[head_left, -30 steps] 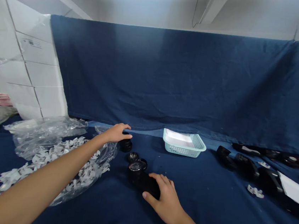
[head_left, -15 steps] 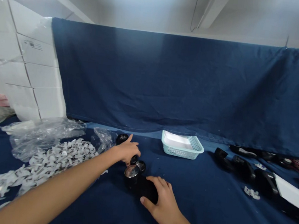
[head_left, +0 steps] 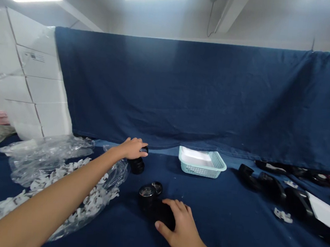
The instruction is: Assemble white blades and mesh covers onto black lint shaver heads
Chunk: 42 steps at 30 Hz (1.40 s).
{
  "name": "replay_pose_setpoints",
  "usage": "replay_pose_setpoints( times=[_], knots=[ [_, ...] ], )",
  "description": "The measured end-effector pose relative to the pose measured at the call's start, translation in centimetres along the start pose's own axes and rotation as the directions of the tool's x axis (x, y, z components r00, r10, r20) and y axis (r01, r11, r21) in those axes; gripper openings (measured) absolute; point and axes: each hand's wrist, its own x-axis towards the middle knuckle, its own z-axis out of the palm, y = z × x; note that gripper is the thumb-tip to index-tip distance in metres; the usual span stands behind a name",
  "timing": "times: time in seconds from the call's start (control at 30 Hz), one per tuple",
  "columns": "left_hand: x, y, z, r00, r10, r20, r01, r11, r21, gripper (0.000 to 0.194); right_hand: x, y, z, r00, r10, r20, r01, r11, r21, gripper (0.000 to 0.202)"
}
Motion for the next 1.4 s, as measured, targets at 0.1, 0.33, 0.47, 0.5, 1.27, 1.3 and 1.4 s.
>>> replay_pose_setpoints(
  times=[0.1, 0.33, 0.47, 0.5, 1.27, 1.3, 1.4],
  knots=[
    [-0.2, -0.6, 1.3, 0.999, -0.042, 0.011, 0.042, 0.999, 0.003, 0.036, 0.0, -0.1, 0.0, 1.000, 0.000, 0.003, 0.000, 1.000, -0.007, 0.044],
    [-0.5, -1.2, 1.7, 0.998, -0.065, -0.001, 0.065, 0.998, -0.002, 0.035, 0.0, -0.1, -0.1, 1.000, 0.006, 0.009, -0.006, 1.000, -0.027, 0.043],
    [-0.6, -1.5, 1.1, 0.998, -0.063, -0.014, 0.063, 0.998, -0.003, 0.034, 0.1, -0.1, -0.1, 1.000, 0.007, 0.012, -0.006, 1.000, -0.026, 0.043],
    [-0.6, -1.6, 1.1, 0.998, -0.061, -0.010, 0.061, 0.998, -0.005, 0.034, 0.1, -0.1, -0.1, 1.000, 0.006, 0.013, -0.006, 1.000, -0.024, 0.043],
    [-3.0, 2.1, 0.8, 0.955, 0.254, -0.154, -0.271, 0.958, -0.098, 0.022, 0.0, -0.3, -0.6, 0.999, -0.012, 0.052, 0.012, 1.000, 0.011, 0.046],
    [-3.0, 2.8, 1.0, 0.943, 0.308, -0.125, -0.321, 0.942, -0.099, 0.020, 0.0, -0.4, -0.8, 0.998, -0.024, 0.066, 0.023, 1.000, 0.016, 0.047],
    [-2.4, 4.7, 1.9, 0.910, 0.413, -0.041, -0.415, 0.903, -0.113, 0.025, 0.0, -0.6, -1.1, 0.992, -0.064, 0.110, 0.061, 0.998, 0.029, 0.050]
  ],
)
